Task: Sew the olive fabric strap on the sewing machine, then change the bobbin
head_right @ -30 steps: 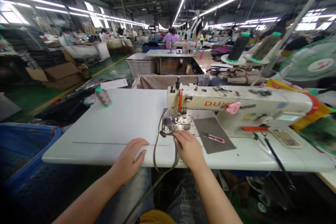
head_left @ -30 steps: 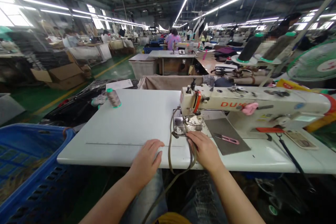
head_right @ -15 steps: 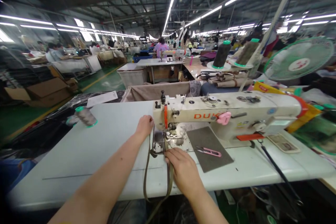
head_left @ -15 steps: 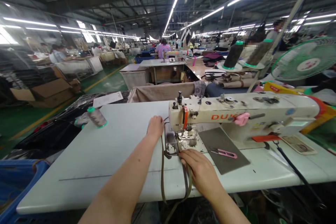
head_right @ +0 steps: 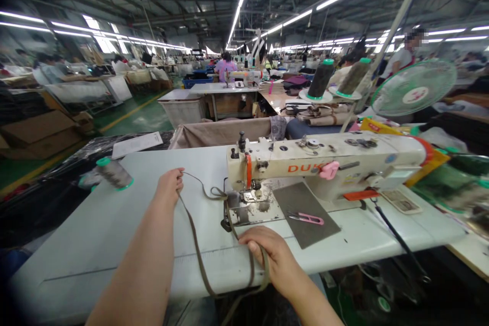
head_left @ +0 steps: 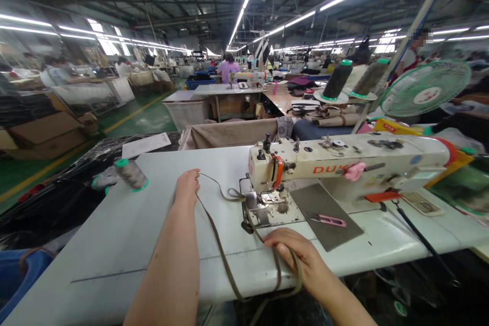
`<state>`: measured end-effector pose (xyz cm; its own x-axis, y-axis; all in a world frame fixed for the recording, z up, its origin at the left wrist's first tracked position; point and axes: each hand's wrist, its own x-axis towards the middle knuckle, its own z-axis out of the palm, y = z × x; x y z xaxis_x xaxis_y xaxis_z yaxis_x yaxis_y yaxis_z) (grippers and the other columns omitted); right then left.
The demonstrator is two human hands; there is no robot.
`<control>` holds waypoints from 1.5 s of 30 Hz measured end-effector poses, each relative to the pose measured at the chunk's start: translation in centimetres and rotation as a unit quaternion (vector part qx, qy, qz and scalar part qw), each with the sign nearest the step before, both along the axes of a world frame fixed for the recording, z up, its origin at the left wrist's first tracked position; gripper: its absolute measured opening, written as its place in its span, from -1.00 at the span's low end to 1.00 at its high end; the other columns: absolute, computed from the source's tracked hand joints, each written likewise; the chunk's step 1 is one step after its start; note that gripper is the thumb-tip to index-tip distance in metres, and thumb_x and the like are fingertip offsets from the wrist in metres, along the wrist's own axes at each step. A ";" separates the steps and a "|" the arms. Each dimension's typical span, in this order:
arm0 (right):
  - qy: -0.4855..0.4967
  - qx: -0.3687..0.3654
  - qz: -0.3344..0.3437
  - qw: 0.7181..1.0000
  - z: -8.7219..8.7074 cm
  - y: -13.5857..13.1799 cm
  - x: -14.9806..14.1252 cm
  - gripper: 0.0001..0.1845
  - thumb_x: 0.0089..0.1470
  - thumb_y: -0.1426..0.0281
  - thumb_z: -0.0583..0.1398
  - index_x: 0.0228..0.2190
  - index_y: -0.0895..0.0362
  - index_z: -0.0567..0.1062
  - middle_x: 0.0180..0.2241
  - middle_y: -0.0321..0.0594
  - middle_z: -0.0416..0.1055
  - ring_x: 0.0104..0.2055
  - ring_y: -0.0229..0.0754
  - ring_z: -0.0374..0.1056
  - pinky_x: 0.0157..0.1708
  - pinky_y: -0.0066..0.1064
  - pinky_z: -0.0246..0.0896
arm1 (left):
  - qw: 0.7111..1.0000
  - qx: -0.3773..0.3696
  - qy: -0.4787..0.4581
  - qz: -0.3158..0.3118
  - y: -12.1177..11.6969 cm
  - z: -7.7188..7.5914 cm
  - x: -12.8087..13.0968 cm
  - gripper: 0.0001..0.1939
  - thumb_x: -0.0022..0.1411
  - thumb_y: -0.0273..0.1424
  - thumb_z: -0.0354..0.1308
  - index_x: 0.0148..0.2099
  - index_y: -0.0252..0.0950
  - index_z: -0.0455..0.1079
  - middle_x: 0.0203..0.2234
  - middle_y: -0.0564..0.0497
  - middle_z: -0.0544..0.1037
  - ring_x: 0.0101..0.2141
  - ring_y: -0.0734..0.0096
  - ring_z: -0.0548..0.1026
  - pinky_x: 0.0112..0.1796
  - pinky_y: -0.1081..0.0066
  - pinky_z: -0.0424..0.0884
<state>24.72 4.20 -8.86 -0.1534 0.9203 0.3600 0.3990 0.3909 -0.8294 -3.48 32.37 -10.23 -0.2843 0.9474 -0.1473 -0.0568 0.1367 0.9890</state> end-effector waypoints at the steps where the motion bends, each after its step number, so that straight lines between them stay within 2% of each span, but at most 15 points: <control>1: 0.018 -0.028 0.012 0.999 0.2 -0.7 -0.1 -0.60 0.49 0.10 0.10 -0.10 0.00 0.68 -0.08 -0.09 0.66 0.01 -0.04 0.58 0.07 -0.22 0.48 | 1.000 -0.003 -0.005 -0.006 0.0 0.3 -0.4 -0.76 -0.09 -0.38 0.19 -0.29 -0.33 0.47 -0.64 0.23 0.17 -0.66 0.61 0.01 -0.61 0.51 -0.14; 4: 0.043 -0.112 0.051 0.992 0.6 -3.0 0.2 -0.52 0.47 0.00 0.09 -0.16 0.01 0.70 -0.05 -0.05 0.66 0.02 0.01 0.58 0.11 -0.18 0.46 | 0.999 -0.018 -0.013 -0.034 -0.3 1.1 -1.3 -0.69 -0.18 -0.41 0.24 -0.29 -0.36 0.58 -0.71 0.26 0.07 -0.68 0.61 -0.03 -0.61 0.49 -0.23; 6: 0.052 -0.143 0.049 0.987 0.7 -4.4 1.0 -0.47 0.45 -0.05 0.09 -0.22 0.01 0.70 -0.08 -0.03 0.66 0.00 0.05 0.59 0.11 -0.14 0.46 | 0.998 -0.026 -0.027 -0.056 -0.6 1.5 -1.4 -0.70 -0.20 -0.45 0.25 -0.32 -0.37 0.61 -0.73 0.25 0.07 -0.69 0.62 -0.04 -0.61 0.49 -0.26; 11: 0.058 -0.178 -0.056 0.981 0.4 -6.9 3.6 -0.47 0.40 -0.08 0.13 -0.23 0.02 0.71 -0.03 0.02 0.64 0.09 0.15 0.54 0.22 -0.01 0.39 | 0.991 -0.015 -0.121 -0.052 -1.2 2.9 -0.9 -0.75 -0.24 -0.53 0.19 -0.38 -0.36 0.52 -0.72 0.25 0.10 -0.70 0.68 -0.04 -0.63 0.56 -0.25; 14: 0.079 -0.197 -0.063 0.975 -0.2 -7.6 4.2 -0.44 0.40 -0.09 0.10 -0.25 0.03 0.70 -0.03 0.03 0.63 0.09 0.16 0.52 0.26 0.04 0.33 | 0.980 -0.016 -0.197 -0.033 -1.7 3.8 -1.0 -0.76 -0.27 -0.59 0.16 -0.41 -0.32 0.40 -0.69 0.27 0.09 -0.70 0.70 -0.03 -0.65 0.61 -0.23; 16: 0.111 -0.190 -0.039 0.975 -0.5 -7.8 4.0 -0.42 0.40 -0.08 0.09 -0.29 0.05 0.70 -0.11 0.02 0.63 0.00 0.12 0.53 0.19 0.00 0.36 | 0.969 -0.024 -0.244 -0.031 -2.0 4.4 -1.2 -0.74 -0.28 -0.63 0.12 -0.42 -0.30 0.33 -0.68 0.28 0.08 -0.70 0.71 -0.05 -0.67 0.63 -0.22; 20: 0.210 -0.156 -0.012 0.965 -0.4 -7.8 3.0 -0.36 0.38 -0.11 0.10 -0.50 0.06 0.58 -0.39 -0.04 0.54 -0.25 0.03 0.47 -0.09 -0.12 0.38 | 0.946 -0.043 -0.318 -0.045 -2.5 5.0 -1.4 -0.72 -0.26 -0.70 0.07 -0.43 -0.30 0.24 -0.66 0.29 0.06 -0.69 0.73 -0.10 -0.70 0.66 -0.20; 22: 0.232 -0.154 -0.023 0.960 -0.1 -7.9 2.8 -0.36 0.37 -0.11 0.11 -0.55 0.06 0.50 -0.45 -0.07 0.49 -0.32 0.01 0.42 -0.19 -0.16 0.34 | 0.937 -0.053 -0.343 -0.046 -2.5 5.0 -1.3 -0.70 -0.24 -0.73 0.04 -0.42 -0.30 0.22 -0.65 0.29 0.05 -0.70 0.73 -0.12 -0.70 0.67 -0.19; 25: 0.246 -0.163 -0.074 0.953 -0.4 -8.0 3.4 -0.39 0.31 -0.12 0.20 -0.56 0.07 0.44 -0.50 -0.15 0.39 -0.40 -0.07 0.32 -0.31 -0.23 0.26 | 0.924 -0.068 -0.374 -0.045 -2.3 4.7 -1.5 -0.69 -0.24 -0.74 0.02 -0.42 -0.30 0.20 -0.63 0.29 0.04 -0.70 0.74 -0.12 -0.71 0.68 -0.19; 28: 0.280 -0.182 -0.133 0.933 -1.5 -8.2 4.5 -0.36 0.20 -0.16 0.30 -0.59 0.07 0.37 -0.52 -0.24 0.25 -0.42 -0.12 0.24 -0.36 -0.25 0.25 | 0.915 -0.076 -0.396 -0.034 -2.0 4.1 -1.8 -0.70 -0.20 -0.75 0.03 -0.41 -0.29 0.18 -0.62 0.27 0.06 -0.69 0.72 -0.08 -0.71 0.68 -0.19; 31: 0.296 -0.204 -0.160 0.919 -2.3 -8.5 4.9 -0.31 0.07 -0.22 0.37 -0.60 0.06 0.32 -0.52 -0.28 0.18 -0.42 -0.14 0.19 -0.37 -0.25 0.26 | 0.908 -0.085 -0.409 -0.023 -1.8 3.6 -1.9 -0.73 -0.08 -0.74 0.06 -0.41 -0.28 0.17 -0.62 0.25 0.05 -0.67 0.69 -0.05 -0.70 0.67 -0.21; 36: 0.256 -0.205 -0.211 0.921 -1.9 -8.7 4.8 -0.25 0.06 -0.30 0.32 -0.64 0.06 0.27 -0.56 -0.31 0.14 -0.46 -0.18 0.11 -0.40 -0.27 0.19 | 0.903 -0.094 -0.419 -0.004 -1.6 2.8 -1.7 -0.75 0.12 -0.67 0.15 -0.42 -0.28 0.18 -0.61 0.26 -0.01 -0.65 0.67 -0.08 -0.70 0.64 -0.21; 39: 0.211 -0.214 -0.232 0.925 -1.8 -9.1 6.1 -0.20 0.01 -0.39 0.28 -0.66 0.05 0.29 -0.59 -0.28 0.17 -0.48 -0.18 0.12 -0.42 -0.26 0.18 | 0.903 -0.085 -0.420 0.029 -1.4 2.5 -2.6 -0.76 0.19 -0.61 0.17 -0.40 -0.28 0.18 -0.59 0.25 -0.01 -0.65 0.67 -0.08 -0.69 0.64 -0.19; 42: 0.172 -0.222 -0.280 0.918 -1.8 -10.4 8.4 -0.17 -0.03 -0.44 0.25 -0.67 0.06 0.31 -0.60 -0.27 0.19 -0.49 -0.17 0.13 -0.42 -0.26 0.17 | 0.901 -0.065 -0.421 0.083 -1.1 2.5 -4.3 -0.74 0.15 -0.59 0.19 -0.38 -0.25 0.14 -0.58 0.26 -0.02 -0.64 0.66 -0.10 -0.69 0.63 -0.17; 45: 0.149 -0.241 -0.297 0.912 -1.4 -12.4 10.1 -0.21 0.02 -0.39 0.27 -0.66 0.06 0.33 -0.58 -0.23 0.25 -0.47 -0.15 0.16 -0.42 -0.27 0.17 | 0.896 -0.050 -0.427 0.109 -0.9 2.5 -5.4 -0.72 -0.02 -0.63 0.15 -0.36 -0.23 0.13 -0.58 0.26 -0.03 -0.64 0.65 -0.09 -0.69 0.62 -0.16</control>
